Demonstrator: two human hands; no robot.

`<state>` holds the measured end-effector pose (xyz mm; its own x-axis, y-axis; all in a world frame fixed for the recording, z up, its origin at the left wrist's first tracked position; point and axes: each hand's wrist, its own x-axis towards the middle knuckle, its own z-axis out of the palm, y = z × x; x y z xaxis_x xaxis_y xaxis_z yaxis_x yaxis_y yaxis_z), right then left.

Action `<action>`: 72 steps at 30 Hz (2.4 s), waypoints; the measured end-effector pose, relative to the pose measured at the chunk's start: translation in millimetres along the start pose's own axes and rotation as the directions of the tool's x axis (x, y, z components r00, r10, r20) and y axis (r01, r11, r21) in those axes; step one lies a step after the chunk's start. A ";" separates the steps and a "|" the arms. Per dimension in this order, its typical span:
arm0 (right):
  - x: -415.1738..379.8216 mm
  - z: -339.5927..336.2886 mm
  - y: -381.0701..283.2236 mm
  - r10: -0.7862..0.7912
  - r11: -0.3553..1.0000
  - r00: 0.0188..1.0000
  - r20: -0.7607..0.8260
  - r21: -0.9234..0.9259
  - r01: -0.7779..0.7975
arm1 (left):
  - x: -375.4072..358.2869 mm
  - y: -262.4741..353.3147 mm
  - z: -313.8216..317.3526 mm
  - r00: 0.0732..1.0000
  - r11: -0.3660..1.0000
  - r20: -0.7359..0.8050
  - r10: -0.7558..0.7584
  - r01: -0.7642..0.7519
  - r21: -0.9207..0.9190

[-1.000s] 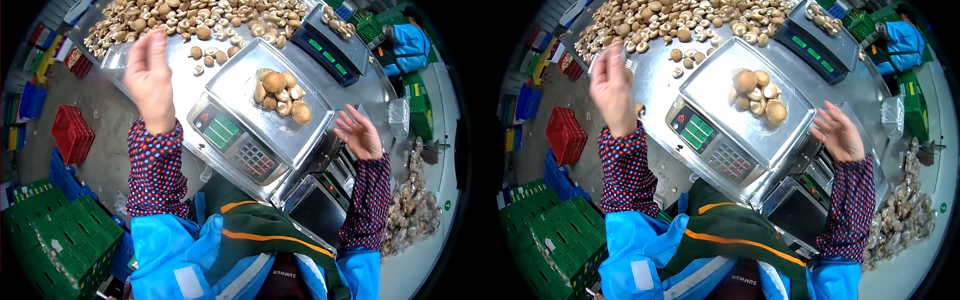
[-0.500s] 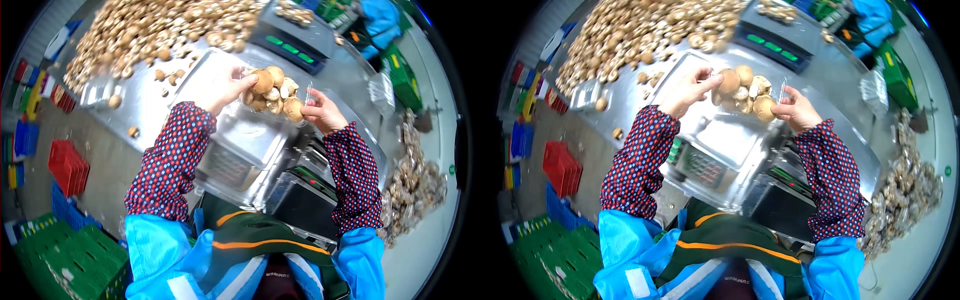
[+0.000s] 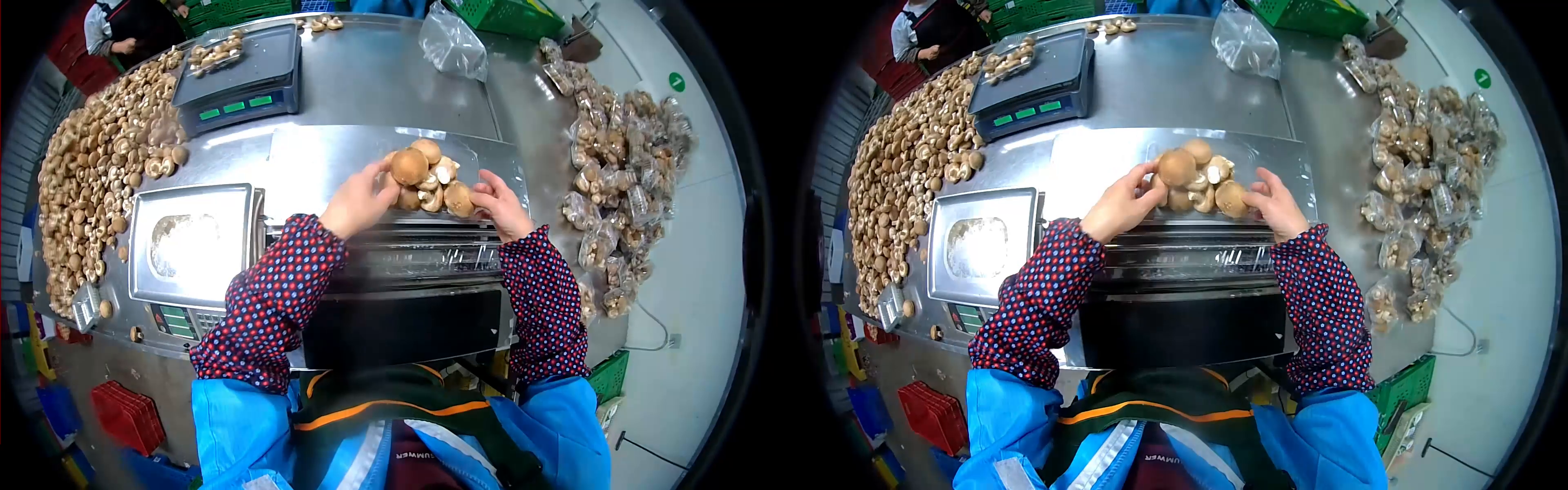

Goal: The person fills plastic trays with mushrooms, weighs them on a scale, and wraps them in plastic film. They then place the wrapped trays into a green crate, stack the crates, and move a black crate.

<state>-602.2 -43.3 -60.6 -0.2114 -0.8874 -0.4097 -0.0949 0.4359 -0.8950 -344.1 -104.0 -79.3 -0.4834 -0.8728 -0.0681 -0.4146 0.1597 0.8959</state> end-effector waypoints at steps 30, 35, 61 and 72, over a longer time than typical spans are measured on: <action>-70.0 -81.7 34.2 -0.075 0.289 0.560 0.825 0.555 -0.780 | -112.9 3.5 -48.3 0.831 0.440 0.496 -0.251 0.554 -0.706; -107.8 -102.0 68.8 -0.501 0.378 0.513 0.697 0.709 -0.596 | -156.0 -10.2 -47.5 0.911 0.458 0.265 0.315 0.098 -0.883; 32.2 -19.9 -19.8 0.105 0.985 0.812 0.574 0.053 -0.165 | 0.9 24.9 -43.5 0.877 0.886 0.470 -0.103 0.295 -0.357; -129.9 -12.1 62.8 0.317 0.943 0.778 0.542 -0.090 -0.322 | -183.4 -47.1 1.7 0.665 0.627 0.666 -0.337 0.687 -0.368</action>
<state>-592.4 101.1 -61.5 0.3328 -0.6338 -0.6983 -0.1086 0.7098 -0.6960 -237.2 49.4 -109.7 -0.6956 -0.3269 -0.6398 -0.3077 -0.6692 0.6764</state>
